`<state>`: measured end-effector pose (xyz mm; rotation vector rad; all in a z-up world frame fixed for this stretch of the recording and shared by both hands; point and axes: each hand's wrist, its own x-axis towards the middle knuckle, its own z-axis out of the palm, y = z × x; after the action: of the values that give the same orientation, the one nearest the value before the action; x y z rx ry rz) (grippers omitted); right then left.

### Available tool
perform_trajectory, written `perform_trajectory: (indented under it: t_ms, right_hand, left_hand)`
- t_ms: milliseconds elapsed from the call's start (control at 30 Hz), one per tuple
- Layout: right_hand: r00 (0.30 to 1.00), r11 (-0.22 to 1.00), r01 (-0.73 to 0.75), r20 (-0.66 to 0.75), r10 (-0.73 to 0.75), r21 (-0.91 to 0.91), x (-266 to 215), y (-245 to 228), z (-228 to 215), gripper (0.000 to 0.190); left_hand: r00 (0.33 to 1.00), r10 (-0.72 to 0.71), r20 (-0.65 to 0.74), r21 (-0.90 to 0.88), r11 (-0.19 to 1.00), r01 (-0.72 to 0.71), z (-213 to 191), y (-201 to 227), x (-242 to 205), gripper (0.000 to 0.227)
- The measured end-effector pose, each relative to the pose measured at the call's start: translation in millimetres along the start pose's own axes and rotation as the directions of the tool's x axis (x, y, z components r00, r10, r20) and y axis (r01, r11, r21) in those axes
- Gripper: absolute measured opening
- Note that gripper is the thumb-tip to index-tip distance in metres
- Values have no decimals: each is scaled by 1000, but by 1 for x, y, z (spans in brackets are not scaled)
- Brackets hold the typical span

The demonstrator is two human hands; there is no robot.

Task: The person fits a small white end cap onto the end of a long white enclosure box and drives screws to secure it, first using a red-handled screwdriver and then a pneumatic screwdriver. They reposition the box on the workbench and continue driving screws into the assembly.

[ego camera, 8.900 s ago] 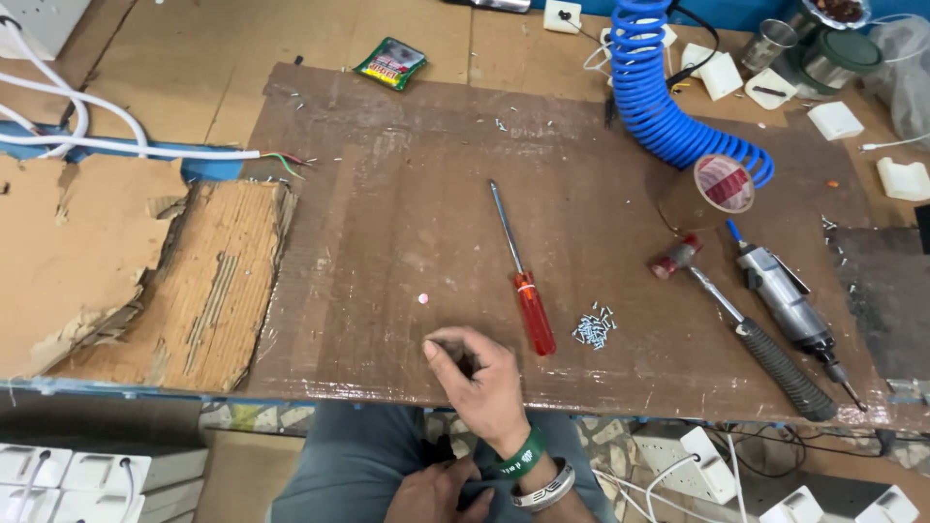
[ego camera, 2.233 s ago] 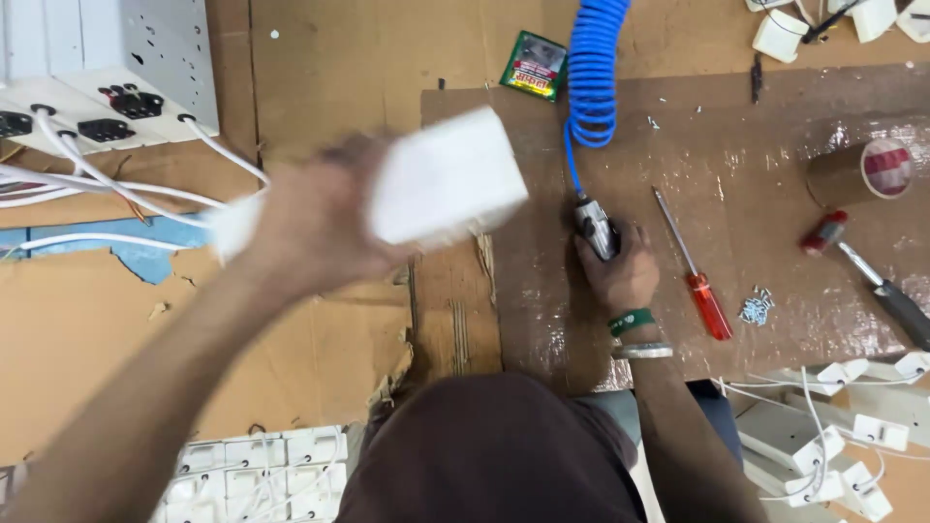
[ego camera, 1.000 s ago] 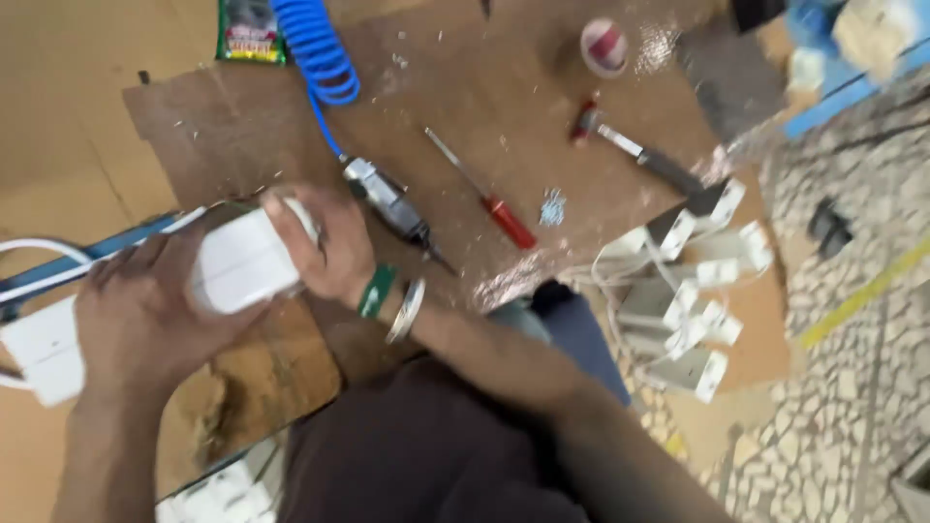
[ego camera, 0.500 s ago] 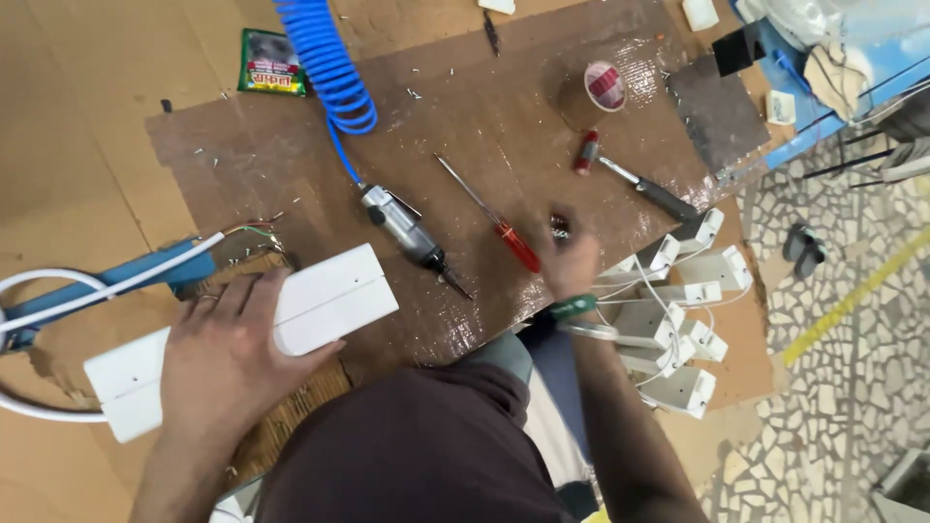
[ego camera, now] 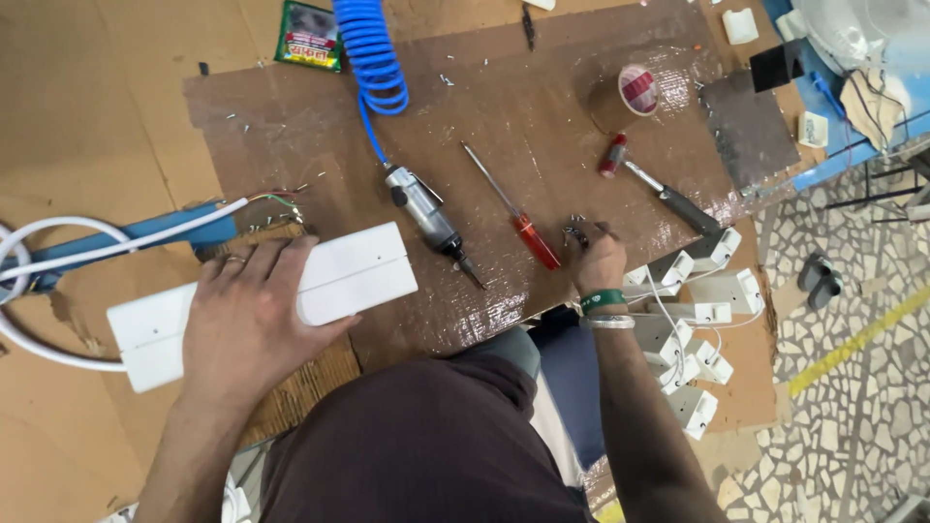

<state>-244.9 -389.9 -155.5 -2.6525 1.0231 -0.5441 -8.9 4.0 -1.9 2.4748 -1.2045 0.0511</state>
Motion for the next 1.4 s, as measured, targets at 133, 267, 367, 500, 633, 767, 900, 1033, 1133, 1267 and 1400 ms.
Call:
perform_trajectory:
  t_ms: [133, 267, 367, 500, 633, 767, 900, 1033, 1133, 1267, 1400]
  right_hand:
    - [997, 996, 72, 3, -72, 47, 2, 17, 11, 19]
    - [994, 995, 104, 33, -104, 0, 9, 19, 16, 17]
    - [992, 991, 106, 74, -99, -87, 14, 26, 20, 12]
    - [988, 988, 142, 73, -137, -61, 19, 32, 21, 12]
    - [989, 987, 146, 39, -143, -66, 23, 35, 24, 11]
    - [958, 963, 268, -95, -269, -30, 37, -6, -1, 12]
    - [981, 932, 189, -26, -190, 311, 25, -169, -68, 12]
    - [852, 789, 476, 19, -523, 388, -13, -288, -101, 18]
    - [740, 678, 617, 1, -673, 399, -23, -322, -111, 24]
    - [897, 793, 314, 109, -428, 523, -2, -298, -91, 14]
    - [922, 878, 319, 97, -375, 356, 34, -210, 9, 24]
  left_hand:
    - [999, 31, -41, -17, 999, -32, -1, 1, -3, 86]
    - [991, 70, -118, -90, 993, -81, -2, 2, -7, 81]
    - [985, 36, -169, -168, 984, -65, -11, 8, -13, 79]
    - [969, -60, -241, -266, 964, -6, -21, 18, -31, 77]
    - [935, -209, -287, -418, 905, 74, -26, 23, -51, 69]
    - [902, -356, -246, -632, 764, 129, -21, 29, -63, 53]
    - [887, -460, 32, -932, 307, 193, -4, 34, -55, 39]
    - [857, -309, 414, -850, -467, 242, 9, 38, -43, 41]
    - [831, -258, 493, -712, -668, 216, 16, 39, -44, 42]
    - [787, -290, 544, -693, -684, 227, 9, 31, -57, 38]
    - [790, -317, 525, -772, -568, 285, 4, 25, -69, 35]
